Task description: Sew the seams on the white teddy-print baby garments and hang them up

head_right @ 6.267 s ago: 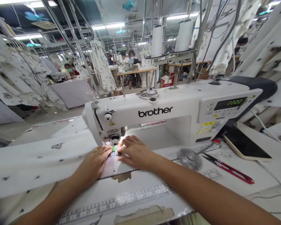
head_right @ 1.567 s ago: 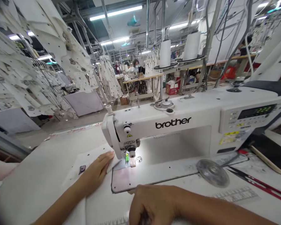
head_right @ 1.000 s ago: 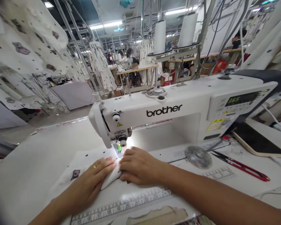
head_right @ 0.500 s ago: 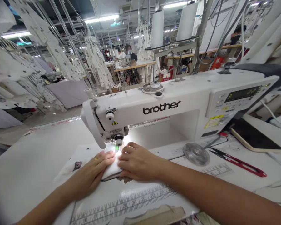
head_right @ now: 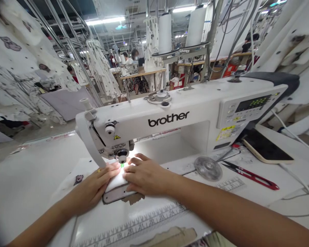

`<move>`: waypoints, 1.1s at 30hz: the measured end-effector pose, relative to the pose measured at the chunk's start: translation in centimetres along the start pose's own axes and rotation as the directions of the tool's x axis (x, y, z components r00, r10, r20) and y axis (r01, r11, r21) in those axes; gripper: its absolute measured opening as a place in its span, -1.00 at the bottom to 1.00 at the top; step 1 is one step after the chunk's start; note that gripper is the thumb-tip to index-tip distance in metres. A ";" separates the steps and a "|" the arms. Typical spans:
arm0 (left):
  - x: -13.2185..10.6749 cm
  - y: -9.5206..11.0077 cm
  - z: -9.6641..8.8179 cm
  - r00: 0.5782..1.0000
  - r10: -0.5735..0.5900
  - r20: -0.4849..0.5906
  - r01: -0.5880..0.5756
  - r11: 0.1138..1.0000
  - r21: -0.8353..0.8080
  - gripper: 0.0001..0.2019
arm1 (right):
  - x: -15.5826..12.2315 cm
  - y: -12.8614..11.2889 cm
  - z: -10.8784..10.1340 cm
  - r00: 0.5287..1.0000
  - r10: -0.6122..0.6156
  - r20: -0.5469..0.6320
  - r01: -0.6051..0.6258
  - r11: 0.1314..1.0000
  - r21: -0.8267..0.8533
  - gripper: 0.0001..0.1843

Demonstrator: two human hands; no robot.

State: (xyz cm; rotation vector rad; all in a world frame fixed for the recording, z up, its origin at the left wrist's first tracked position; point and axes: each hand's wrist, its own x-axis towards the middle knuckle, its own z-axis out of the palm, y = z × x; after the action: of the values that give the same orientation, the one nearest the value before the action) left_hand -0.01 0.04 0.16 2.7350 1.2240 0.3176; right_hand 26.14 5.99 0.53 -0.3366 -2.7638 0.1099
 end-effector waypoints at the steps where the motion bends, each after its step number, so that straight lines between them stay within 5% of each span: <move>1: 0.0 0.0 0.0 1.000 0.004 -0.008 -0.004 1.000 -0.004 -0.47 | 0.0 0.0 0.0 1.000 -0.001 0.000 0.001 1.000 -0.001 -0.71; 11: 0.6 -0.5 -0.7 1.000 0.016 0.020 -0.017 0.998 0.057 -0.50 | -0.1 0.0 0.0 0.998 0.051 0.030 -0.052 0.998 0.029 -0.71; 17: 0.0 1.3 0.4 0.992 0.076 -0.097 -0.068 0.994 0.090 -0.50 | 0.0 -0.2 -0.4 0.997 0.068 0.043 -0.070 0.997 0.033 -0.72; 26: 0.8 -0.6 0.3 0.990 0.090 -0.110 -0.083 0.994 0.072 -0.51 | -0.3 0.6 0.2 0.996 0.073 -0.055 -0.069 0.996 0.056 -0.64; 33: 0.6 -0.2 0.1 0.991 0.081 -0.102 -0.076 0.996 0.055 -0.38 | -0.1 0.0 -0.1 0.995 0.095 0.035 -0.096 0.995 0.034 -0.68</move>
State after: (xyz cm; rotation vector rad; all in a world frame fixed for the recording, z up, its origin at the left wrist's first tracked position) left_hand 0.25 0.65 0.09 2.8487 1.1658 0.4495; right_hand 26.22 5.98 0.59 -0.4615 -2.7752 0.1905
